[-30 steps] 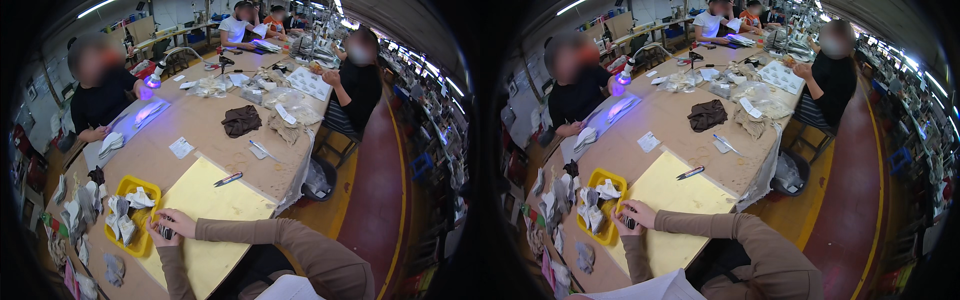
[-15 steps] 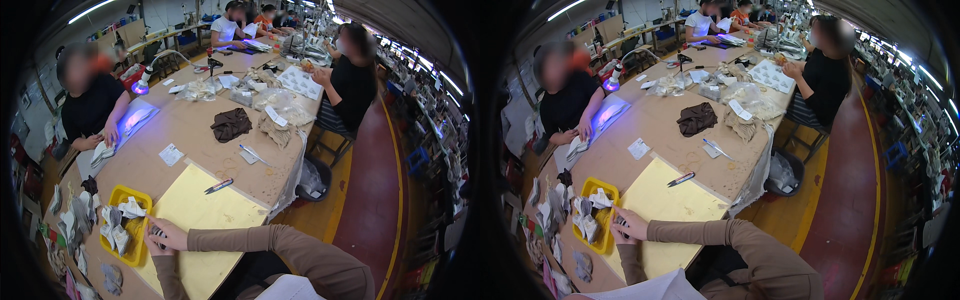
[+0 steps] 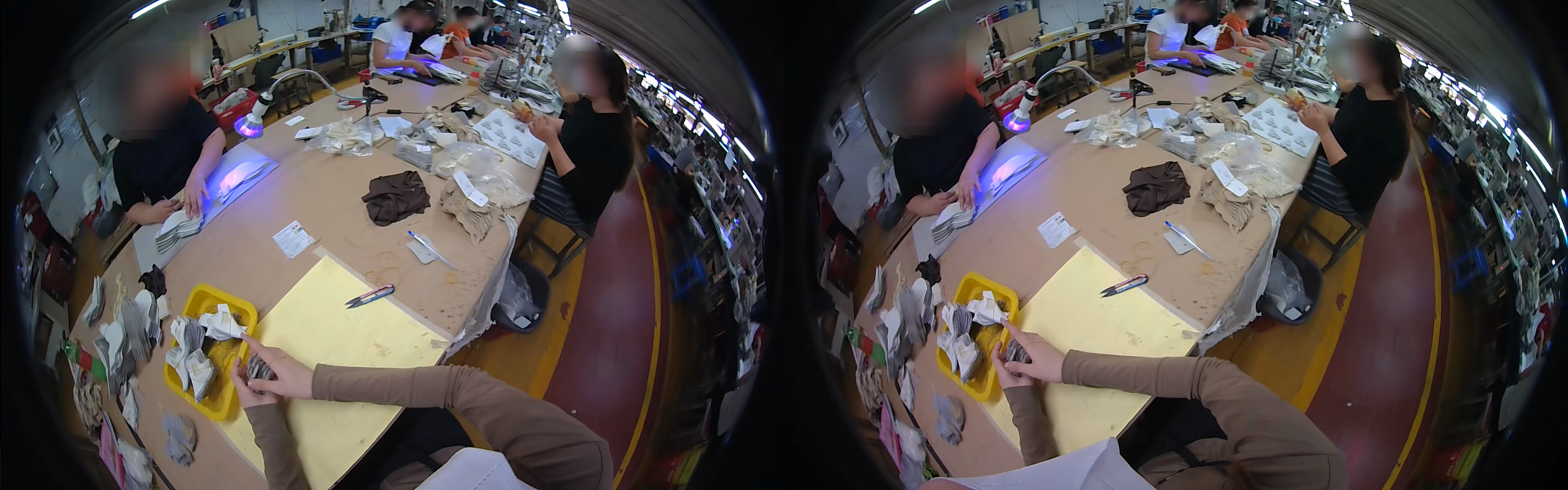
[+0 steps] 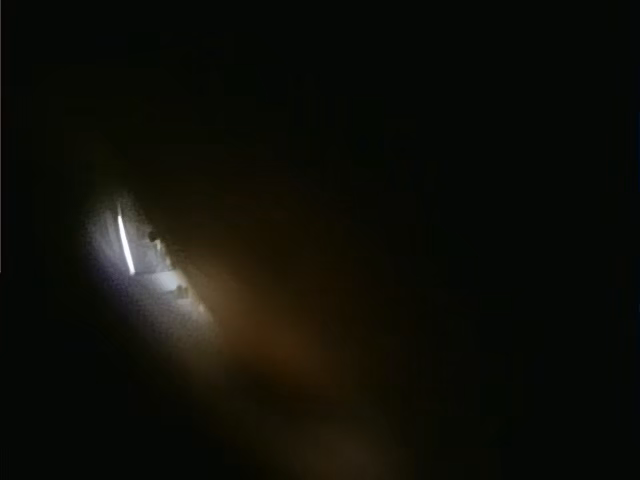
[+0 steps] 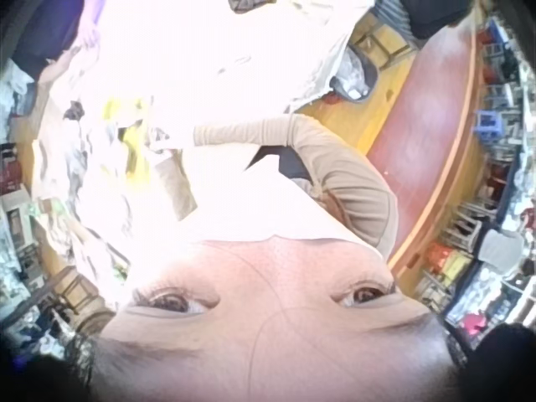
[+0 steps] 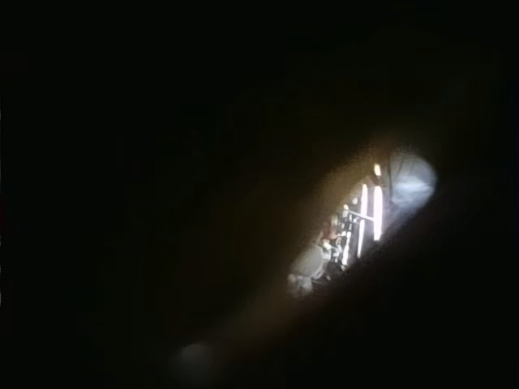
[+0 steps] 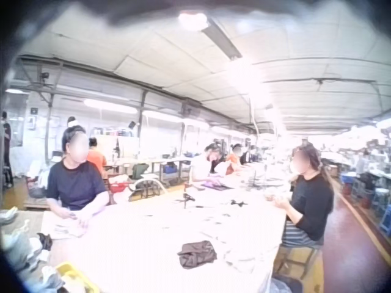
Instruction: The person folds small fabric items at a workbench, repeatedly picking them up, aligning edges, and placing them into a yellow tray. The person also handles a small green and black device, manipulating its cable.
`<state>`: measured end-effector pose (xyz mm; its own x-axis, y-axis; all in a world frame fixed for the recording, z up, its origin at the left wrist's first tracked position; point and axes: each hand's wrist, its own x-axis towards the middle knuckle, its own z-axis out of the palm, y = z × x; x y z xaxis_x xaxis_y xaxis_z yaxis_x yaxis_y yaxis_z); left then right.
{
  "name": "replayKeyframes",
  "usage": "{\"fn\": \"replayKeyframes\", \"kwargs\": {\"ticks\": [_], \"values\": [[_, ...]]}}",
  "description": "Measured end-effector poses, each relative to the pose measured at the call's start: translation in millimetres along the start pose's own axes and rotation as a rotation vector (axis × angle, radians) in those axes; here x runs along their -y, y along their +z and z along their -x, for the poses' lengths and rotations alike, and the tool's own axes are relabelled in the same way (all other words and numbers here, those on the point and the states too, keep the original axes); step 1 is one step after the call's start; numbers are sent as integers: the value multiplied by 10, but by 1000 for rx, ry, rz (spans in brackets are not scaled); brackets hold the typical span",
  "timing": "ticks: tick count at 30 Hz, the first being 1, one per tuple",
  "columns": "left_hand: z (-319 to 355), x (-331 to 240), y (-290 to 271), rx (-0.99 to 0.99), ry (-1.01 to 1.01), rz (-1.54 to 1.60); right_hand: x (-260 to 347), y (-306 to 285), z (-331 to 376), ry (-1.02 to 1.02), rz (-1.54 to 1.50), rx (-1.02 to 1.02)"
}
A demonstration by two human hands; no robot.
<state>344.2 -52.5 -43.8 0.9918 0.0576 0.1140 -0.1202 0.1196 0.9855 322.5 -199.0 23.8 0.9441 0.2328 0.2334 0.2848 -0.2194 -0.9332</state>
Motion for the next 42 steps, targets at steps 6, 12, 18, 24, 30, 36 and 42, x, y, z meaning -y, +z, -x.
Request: {"fn": "replayKeyframes", "kwargs": {"ticks": [6,12,18,24,30,36,42], "values": [[-43,-146,121,-6,-365,495,-19,-23,2,-125,72,-67],[51,27,96,67,415,-690,-64,-57,-49,-52,-51,-57],[-155,-90,323,-165,-638,915,-184,-314,-105,-45,-30,333],[142,-271,203,213,179,-541,-117,-533,-134,133,-181,455],[173,-292,152,186,177,-627,-6,-374,-94,129,-92,339],[160,-367,210,87,315,-750,34,-246,-87,39,-214,315],[126,-421,262,146,42,-361,-231,-292,-135,149,-271,113]]}}
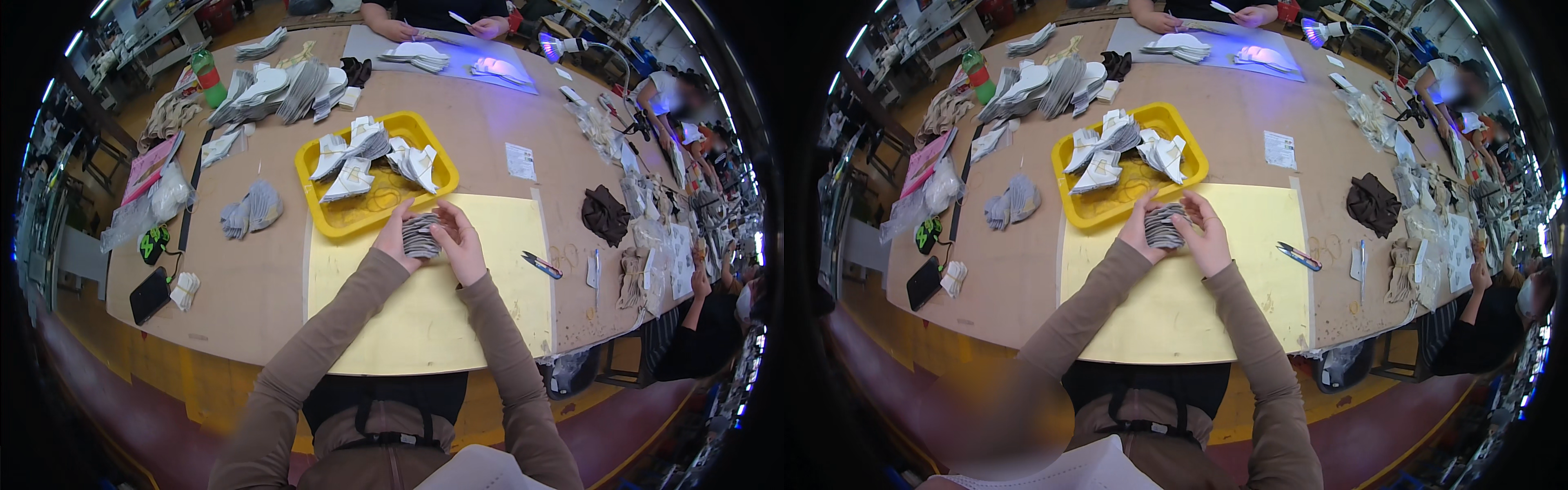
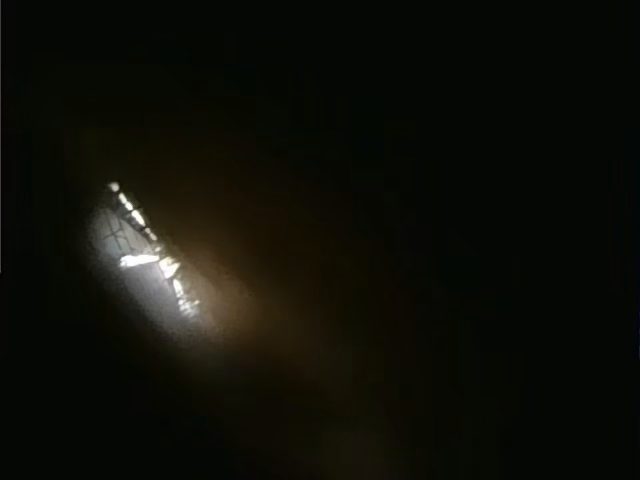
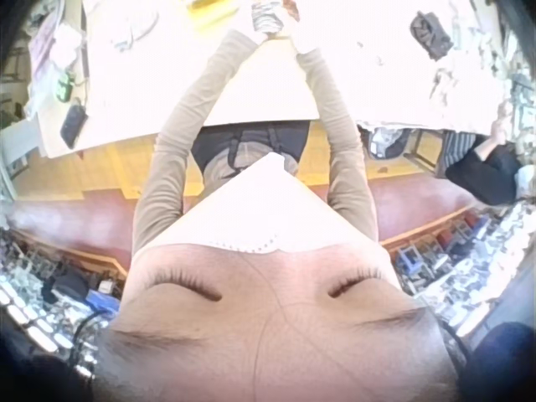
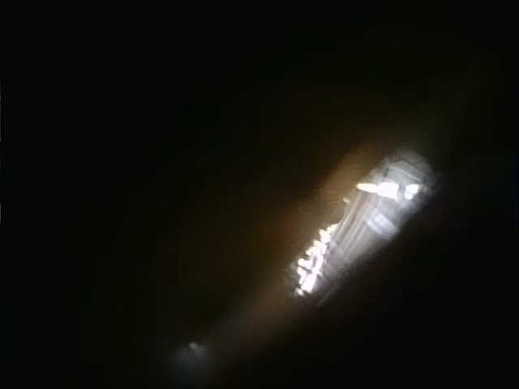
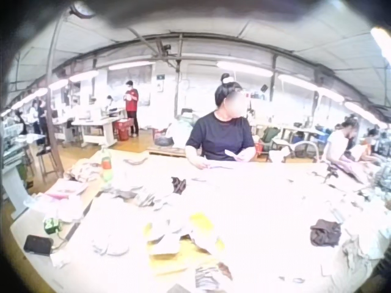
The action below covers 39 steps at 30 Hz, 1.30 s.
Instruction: The person folds small fabric items at a workbench, repeatedly picking them up, aligning edges, and placing them into a yellow tray. The person also handles a small green and black device, manipulating its cable.
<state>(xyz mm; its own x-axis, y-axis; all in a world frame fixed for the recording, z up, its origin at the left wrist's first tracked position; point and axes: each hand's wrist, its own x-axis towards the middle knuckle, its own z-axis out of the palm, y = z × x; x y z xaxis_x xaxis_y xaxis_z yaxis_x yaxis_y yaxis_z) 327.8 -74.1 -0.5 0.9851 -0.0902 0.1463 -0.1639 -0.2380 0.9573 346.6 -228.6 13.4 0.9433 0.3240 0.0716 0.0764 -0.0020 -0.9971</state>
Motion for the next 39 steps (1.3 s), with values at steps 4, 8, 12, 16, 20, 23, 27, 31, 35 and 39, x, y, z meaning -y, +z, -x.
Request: {"fn": "replayKeyframes", "kwargs": {"ticks": [4,8,12,16,20,23,27,31,35,39], "values": [[9,9,13,-10,161,-234,113,107,72,-176,207,171],[59,57,39,-48,347,-275,159,77,53,15,-126,36],[-59,453,185,-31,-68,420,236,-23,47,-142,194,-77],[-20,244,199,-73,-36,291,332,74,105,-337,516,-98],[-144,325,258,85,-471,1018,337,80,129,-365,528,-122],[-142,111,126,187,-625,1363,416,71,134,-267,341,-166],[-18,119,198,143,-173,733,399,130,124,-418,641,-159],[12,23,153,190,153,122,355,180,162,-346,577,-182],[74,97,78,95,205,-5,426,266,144,-430,717,-159],[56,46,74,105,204,-62,350,217,133,-420,724,-157]]}}
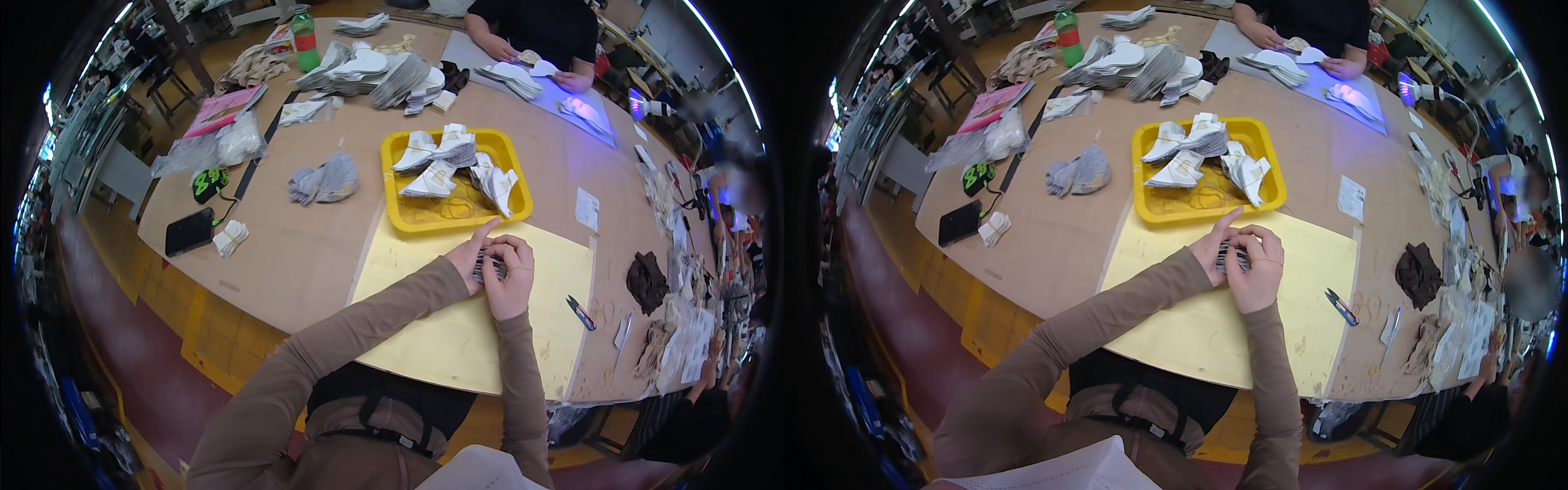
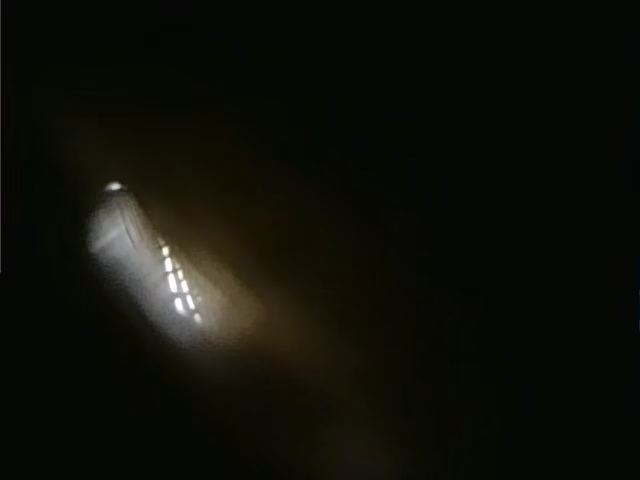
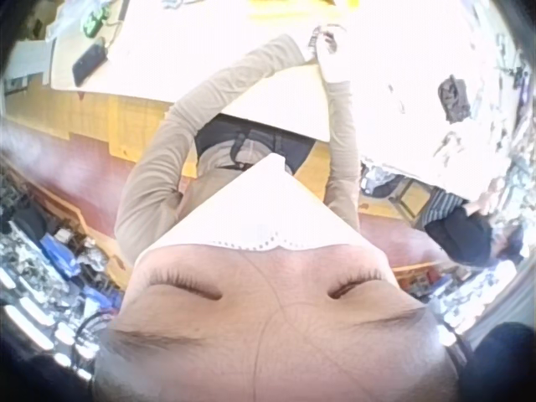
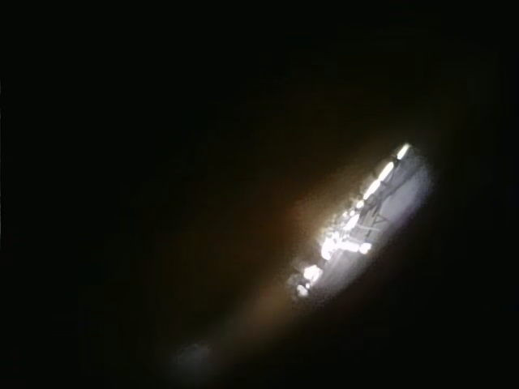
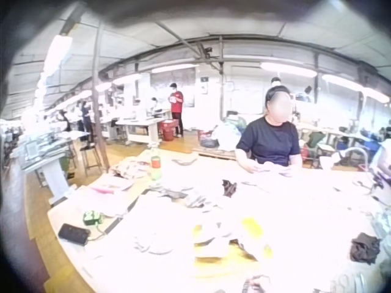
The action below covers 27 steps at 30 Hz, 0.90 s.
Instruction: The person folds small fabric items at a workbench, repeatedly picking them up, aligning edges, and placing them into a yellow tray. The person also handles a small green and black device, manipulating its cable.
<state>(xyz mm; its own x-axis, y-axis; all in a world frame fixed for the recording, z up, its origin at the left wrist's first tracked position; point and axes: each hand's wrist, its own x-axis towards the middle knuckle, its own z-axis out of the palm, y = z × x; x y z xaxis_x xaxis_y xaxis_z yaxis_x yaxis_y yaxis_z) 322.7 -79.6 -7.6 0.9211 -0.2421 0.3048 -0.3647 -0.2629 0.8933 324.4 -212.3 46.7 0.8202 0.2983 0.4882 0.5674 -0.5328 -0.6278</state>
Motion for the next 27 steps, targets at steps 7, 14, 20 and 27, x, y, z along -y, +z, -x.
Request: {"fn": "replayKeyframes", "kwargs": {"ticks": [7,14,20,27], "values": [[-54,-68,27,47,122,253,-51,-33,-26,176,-422,-108],[-16,3,15,-5,103,26,-70,-5,9,75,-203,18],[-1,-58,23,-67,90,32,-138,55,29,348,-806,-185],[9,-48,-31,-32,23,-57,-227,-182,-104,540,-933,-560]]}}
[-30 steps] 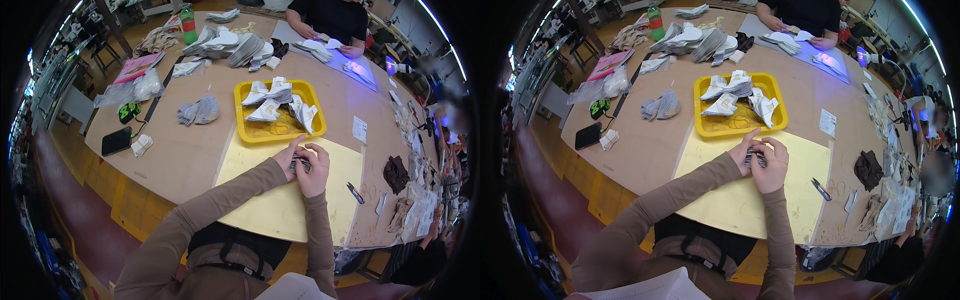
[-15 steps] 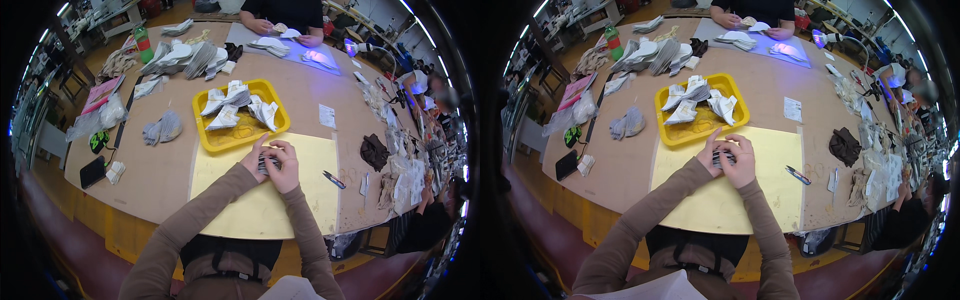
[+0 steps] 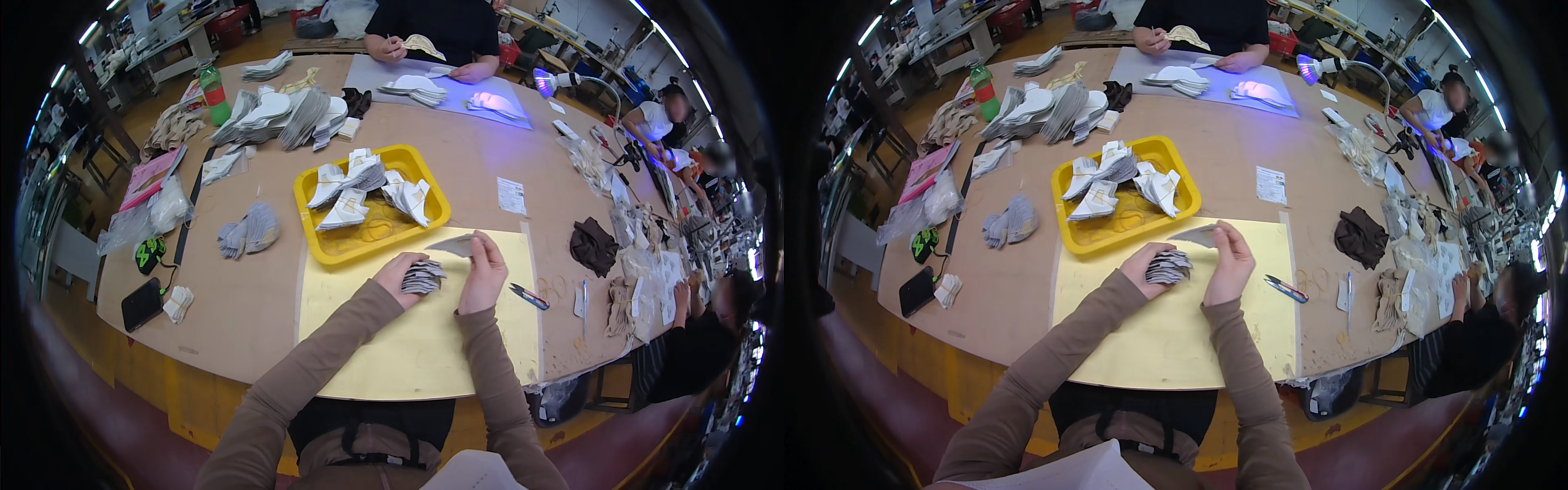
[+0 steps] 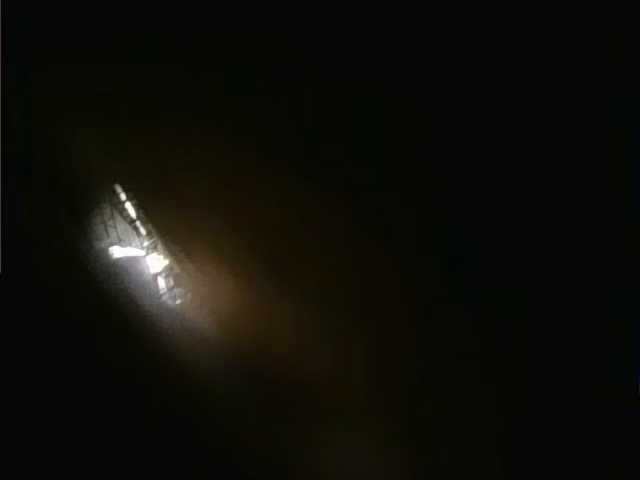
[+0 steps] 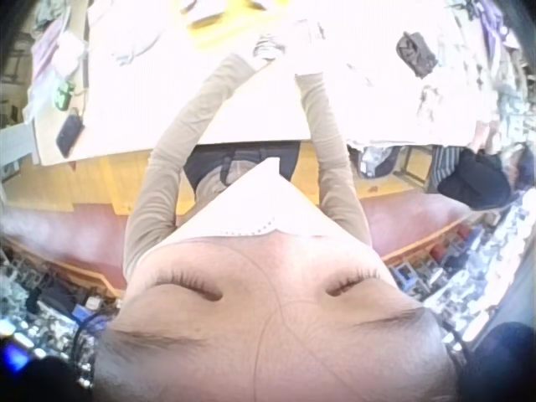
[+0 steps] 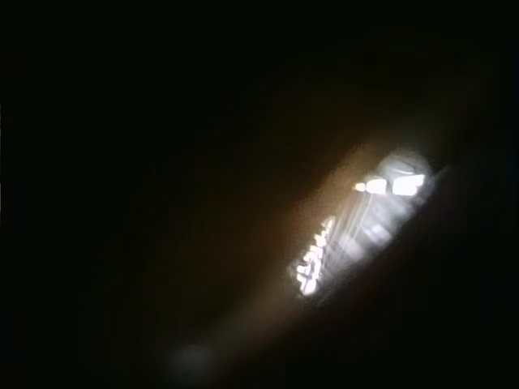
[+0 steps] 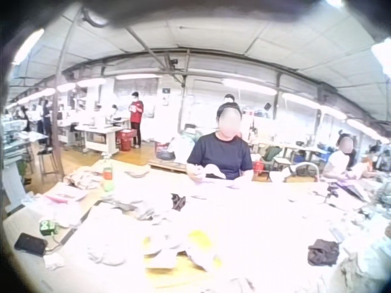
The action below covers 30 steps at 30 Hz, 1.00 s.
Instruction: The person folds small fabric items at a workbench, repeatedly picking them up, aligning edges, and placing them into a yellow tray. The person also handles a small green and black device, manipulating its cable.
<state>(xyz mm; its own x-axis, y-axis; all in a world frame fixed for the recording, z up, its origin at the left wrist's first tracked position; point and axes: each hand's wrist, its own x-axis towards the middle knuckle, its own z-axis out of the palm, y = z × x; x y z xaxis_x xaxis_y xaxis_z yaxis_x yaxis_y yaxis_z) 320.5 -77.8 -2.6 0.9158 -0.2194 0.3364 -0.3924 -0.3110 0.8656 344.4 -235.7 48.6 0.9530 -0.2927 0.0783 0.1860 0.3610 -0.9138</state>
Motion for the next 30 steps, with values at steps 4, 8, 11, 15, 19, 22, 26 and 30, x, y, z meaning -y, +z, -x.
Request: {"fn": "replayKeyframes", "kwargs": {"ticks": [4,8,11,15,19,22,26,30], "values": [[4,-173,17,-129,65,-289,-58,-102,-48,126,216,126],[-15,-163,16,-178,153,-358,-292,3,89,351,25,391],[1,-4,7,-63,74,-116,-305,70,192,239,51,274],[63,-131,101,-88,-25,-142,-254,197,392,64,136,138],[78,-44,128,-180,26,-288,-105,285,471,65,171,388],[65,-26,88,-147,-43,-208,-152,196,355,155,42,454],[-5,-91,71,-38,-55,-250,-199,116,315,173,20,495],[2,-78,25,-75,-31,-225,-158,142,281,289,-3,467]]}}
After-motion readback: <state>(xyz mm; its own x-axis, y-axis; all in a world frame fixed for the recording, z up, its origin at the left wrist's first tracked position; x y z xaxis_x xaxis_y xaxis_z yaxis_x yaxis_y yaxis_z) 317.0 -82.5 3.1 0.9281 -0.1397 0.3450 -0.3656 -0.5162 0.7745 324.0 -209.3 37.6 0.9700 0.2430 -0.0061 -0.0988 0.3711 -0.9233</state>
